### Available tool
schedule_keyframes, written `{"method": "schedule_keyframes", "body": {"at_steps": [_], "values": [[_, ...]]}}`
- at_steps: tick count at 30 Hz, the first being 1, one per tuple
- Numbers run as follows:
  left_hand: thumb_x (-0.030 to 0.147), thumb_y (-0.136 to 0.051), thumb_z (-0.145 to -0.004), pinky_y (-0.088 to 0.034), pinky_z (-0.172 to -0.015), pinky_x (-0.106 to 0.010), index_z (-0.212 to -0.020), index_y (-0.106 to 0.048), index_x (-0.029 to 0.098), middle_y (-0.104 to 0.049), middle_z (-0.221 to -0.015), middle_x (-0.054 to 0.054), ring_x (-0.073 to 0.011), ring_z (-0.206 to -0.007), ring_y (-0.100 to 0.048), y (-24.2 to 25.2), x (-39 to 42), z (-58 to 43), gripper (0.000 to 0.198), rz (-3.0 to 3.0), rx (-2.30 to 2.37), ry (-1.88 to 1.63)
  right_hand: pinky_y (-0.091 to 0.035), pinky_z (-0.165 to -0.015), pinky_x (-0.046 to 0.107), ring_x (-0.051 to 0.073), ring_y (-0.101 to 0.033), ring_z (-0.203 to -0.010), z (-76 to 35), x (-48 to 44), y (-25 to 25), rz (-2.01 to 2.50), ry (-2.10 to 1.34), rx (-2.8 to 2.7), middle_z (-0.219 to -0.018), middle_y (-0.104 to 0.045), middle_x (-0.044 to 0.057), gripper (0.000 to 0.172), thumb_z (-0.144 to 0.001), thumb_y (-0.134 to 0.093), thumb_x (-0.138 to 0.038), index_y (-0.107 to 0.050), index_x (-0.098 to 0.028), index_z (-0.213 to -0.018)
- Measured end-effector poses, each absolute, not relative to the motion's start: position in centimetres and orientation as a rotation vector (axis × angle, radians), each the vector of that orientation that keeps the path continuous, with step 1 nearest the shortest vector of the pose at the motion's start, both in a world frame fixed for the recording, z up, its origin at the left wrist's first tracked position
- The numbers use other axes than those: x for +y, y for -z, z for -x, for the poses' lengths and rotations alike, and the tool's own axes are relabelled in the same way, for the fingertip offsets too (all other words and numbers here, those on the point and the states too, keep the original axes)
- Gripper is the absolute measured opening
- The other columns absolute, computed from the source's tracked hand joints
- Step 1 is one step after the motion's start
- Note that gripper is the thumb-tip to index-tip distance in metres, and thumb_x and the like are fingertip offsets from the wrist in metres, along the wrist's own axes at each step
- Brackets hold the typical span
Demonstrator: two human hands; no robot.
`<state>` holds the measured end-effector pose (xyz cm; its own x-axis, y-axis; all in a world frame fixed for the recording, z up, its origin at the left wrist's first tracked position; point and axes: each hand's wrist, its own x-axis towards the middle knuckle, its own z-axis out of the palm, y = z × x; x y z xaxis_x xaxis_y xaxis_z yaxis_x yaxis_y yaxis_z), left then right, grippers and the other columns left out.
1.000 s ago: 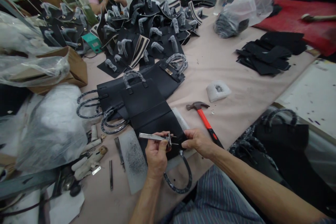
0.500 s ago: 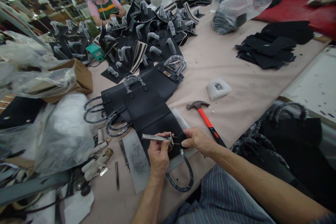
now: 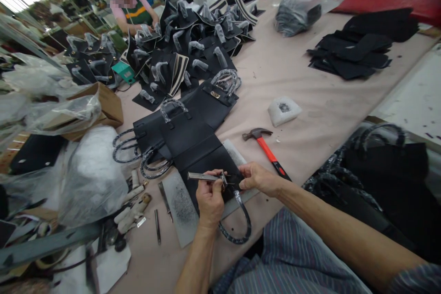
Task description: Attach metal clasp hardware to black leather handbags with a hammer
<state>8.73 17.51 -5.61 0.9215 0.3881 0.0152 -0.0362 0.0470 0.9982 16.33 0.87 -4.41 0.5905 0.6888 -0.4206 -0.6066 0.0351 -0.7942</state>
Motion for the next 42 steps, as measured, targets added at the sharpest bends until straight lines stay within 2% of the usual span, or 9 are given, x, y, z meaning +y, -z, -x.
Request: {"method": "schedule_keyframes", "body": {"at_steps": [6,11,15,21,25,29,33,39,42], "values": [[0.033,-0.068,-0.089,-0.06,-0.089,-0.036,-0.102,-0.06,0.019,-0.073,-0.104,-0.008,-0.0221,-0.093,-0.076,5.7,17.4,-8.8,0.02,-1.557,0.298,-0.325,-0.056,-0.065,0.027,0.015,-0.065,-0.069,-16.3,0.6,4.3,1.1,-0.983,-0.112,-0.08,-0.074,0.0,0.05,-0.055,-0.066,-0.013,-0.071,-0.016,-0.104],[0.034,-0.067,-0.09,-0.062,-0.081,-0.032,-0.103,-0.058,0.019,-0.074,-0.104,-0.008,-0.0219,-0.093,-0.076,5.4,17.4,-8.9,0.021,-1.556,0.342,-0.301,-0.055,-0.06,0.027,0.014,-0.064,-0.063,-15.8,0.9,4.9,1.083,-0.875,-0.073,-0.082,-0.073,-0.001,0.079,-0.055,-0.066,-0.011,-0.056,-0.016,-0.133],[0.037,-0.068,-0.089,-0.062,-0.079,-0.032,-0.102,-0.057,0.019,-0.074,-0.104,-0.009,-0.0222,-0.092,-0.077,4.8,17.4,-9.0,0.025,-1.574,0.359,-0.305,-0.053,-0.058,0.026,0.013,-0.062,-0.061,-15.4,0.9,5.4,1.08,-0.822,-0.059,-0.073,-0.069,-0.005,0.091,-0.057,-0.067,-0.013,-0.044,-0.014,-0.144],[0.036,-0.067,-0.09,-0.062,-0.082,-0.034,-0.102,-0.056,0.02,-0.074,-0.102,-0.008,-0.0223,-0.09,-0.077,4.6,17.6,-8.8,0.023,-1.572,0.352,-0.28,-0.052,-0.06,0.026,0.013,-0.06,-0.063,-14.8,0.8,6.1,1.106,-0.76,-0.162,-0.072,-0.065,-0.006,0.086,-0.063,-0.065,-0.014,-0.042,-0.018,-0.146],[0.032,-0.064,-0.092,-0.06,-0.088,-0.036,-0.105,-0.058,0.021,-0.072,-0.106,-0.008,-0.0224,-0.095,-0.076,5.3,17.6,-8.3,0.017,-1.649,0.294,-0.335,-0.05,-0.059,0.026,0.013,-0.057,-0.06,-14.9,0.9,6.0,1.119,-0.788,-0.181,-0.07,-0.063,-0.007,0.091,-0.062,-0.064,-0.015,-0.036,-0.018,-0.149],[0.032,-0.062,-0.093,-0.061,-0.083,-0.035,-0.105,-0.058,0.021,-0.073,-0.106,-0.008,-0.0228,-0.094,-0.076,5.6,17.7,-8.0,0.017,-1.676,0.303,-0.334,-0.037,-0.053,0.022,0.01,-0.051,-0.055,-14.8,1.1,5.9,1.112,-0.805,-0.226,-0.069,-0.061,-0.007,0.093,-0.062,-0.061,-0.013,-0.033,-0.017,-0.151],[0.034,-0.064,-0.09,-0.061,-0.077,-0.033,-0.102,-0.057,0.02,-0.074,-0.102,-0.008,-0.0226,-0.091,-0.076,5.1,17.7,-8.2,0.02,-1.608,0.336,-0.282,-0.027,-0.05,0.023,0.01,-0.042,-0.054,-14.0,0.8,6.0,1.273,-0.693,-0.294,-0.067,-0.052,-0.008,0.091,-0.07,-0.064,-0.01,-0.032,-0.02,-0.154],[0.033,-0.066,-0.089,-0.061,-0.081,-0.032,-0.101,-0.058,0.019,-0.073,-0.101,-0.008,-0.0208,-0.09,-0.076,4.2,17.5,-8.5,0.02,-1.583,0.331,-0.262,-0.037,-0.06,0.027,0.015,-0.052,-0.068,-13.3,0.2,6.0,1.171,-0.659,-0.33,-0.081,-0.058,-0.003,0.098,-0.076,-0.073,-0.019,-0.02,-0.022,-0.158],[0.031,-0.065,-0.089,-0.06,-0.082,-0.032,-0.102,-0.058,0.018,-0.073,-0.102,-0.008,-0.0205,-0.091,-0.076,4.1,17.5,-8.5,0.019,-1.578,0.322,-0.248,-0.038,-0.061,0.026,0.013,-0.053,-0.068,-13.4,0.2,6.3,1.1,-0.659,-0.318,-0.082,-0.06,-0.003,0.098,-0.077,-0.076,-0.023,-0.02,-0.02,-0.158]]}}
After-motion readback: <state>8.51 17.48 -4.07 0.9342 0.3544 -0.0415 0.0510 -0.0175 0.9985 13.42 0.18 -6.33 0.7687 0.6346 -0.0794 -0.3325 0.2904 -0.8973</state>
